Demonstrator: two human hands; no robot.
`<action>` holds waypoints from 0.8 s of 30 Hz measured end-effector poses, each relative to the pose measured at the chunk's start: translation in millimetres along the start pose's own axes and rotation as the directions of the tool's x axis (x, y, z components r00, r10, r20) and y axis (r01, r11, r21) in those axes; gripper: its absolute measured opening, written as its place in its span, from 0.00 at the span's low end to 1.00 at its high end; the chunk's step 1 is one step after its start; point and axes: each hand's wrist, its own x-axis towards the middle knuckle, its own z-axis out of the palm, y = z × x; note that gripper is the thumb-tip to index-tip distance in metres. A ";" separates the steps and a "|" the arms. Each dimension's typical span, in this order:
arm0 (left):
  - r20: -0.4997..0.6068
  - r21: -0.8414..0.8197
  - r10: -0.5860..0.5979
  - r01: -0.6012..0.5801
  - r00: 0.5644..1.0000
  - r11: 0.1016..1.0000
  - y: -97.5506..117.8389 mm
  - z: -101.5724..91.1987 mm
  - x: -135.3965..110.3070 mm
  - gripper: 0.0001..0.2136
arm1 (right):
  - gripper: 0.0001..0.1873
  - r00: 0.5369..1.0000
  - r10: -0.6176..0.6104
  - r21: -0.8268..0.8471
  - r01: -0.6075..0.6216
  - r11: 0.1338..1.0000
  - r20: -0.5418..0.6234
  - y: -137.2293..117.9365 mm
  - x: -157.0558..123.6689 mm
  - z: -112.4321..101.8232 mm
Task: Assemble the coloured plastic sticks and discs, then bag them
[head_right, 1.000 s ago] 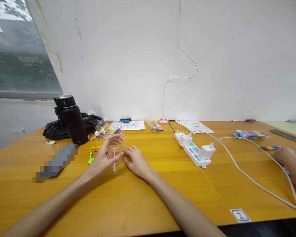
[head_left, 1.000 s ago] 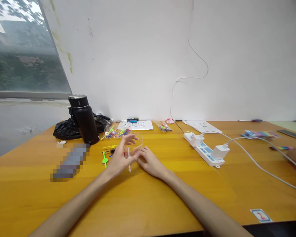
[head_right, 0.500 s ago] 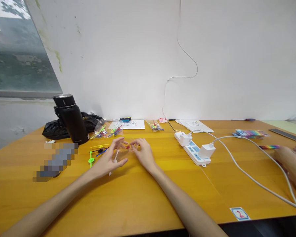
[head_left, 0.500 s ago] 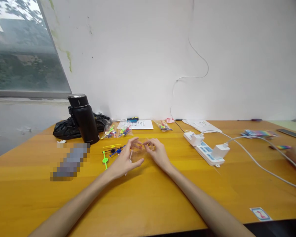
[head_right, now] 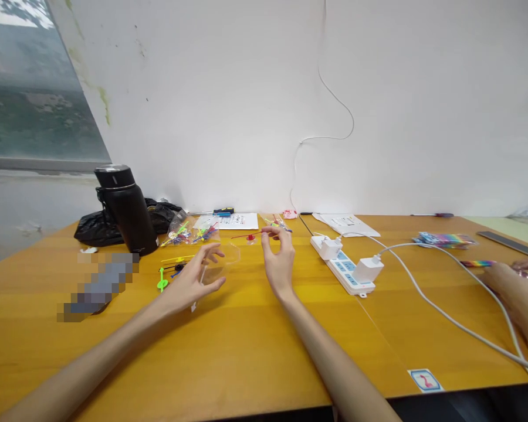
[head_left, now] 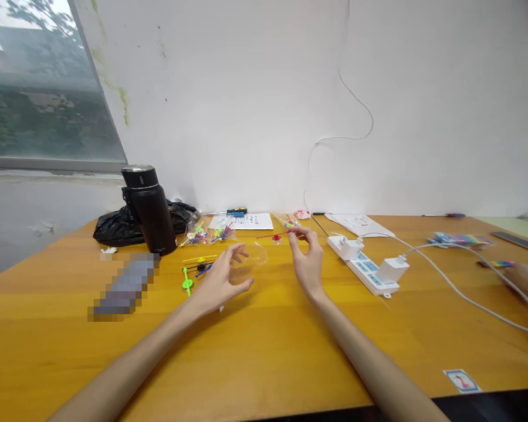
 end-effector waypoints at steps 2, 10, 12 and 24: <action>-0.004 -0.002 0.006 -0.006 1.000 1.000 -0.3 0.4 -0.1 0.31 | 0.09 1.000 -0.023 0.012 0.023 1.000 0.006 -7.9 -3.1 -0.2; 0.000 -0.007 -0.002 0.002 1.000 1.000 0.1 2.1 -0.5 0.32 | 0.06 0.967 -0.170 0.021 0.169 0.985 0.188 -25.0 -12.7 1.8; 0.000 -0.024 0.006 -0.006 1.000 1.000 -0.3 2.8 -0.5 0.32 | 0.07 0.937 -0.201 0.035 0.199 0.979 0.285 -25.6 -13.9 2.2; 0.009 -0.034 0.003 -0.003 1.000 0.999 4.8 2.8 -2.1 0.29 | 0.12 0.879 -0.138 0.140 0.082 0.987 0.457 -16.6 -16.3 5.9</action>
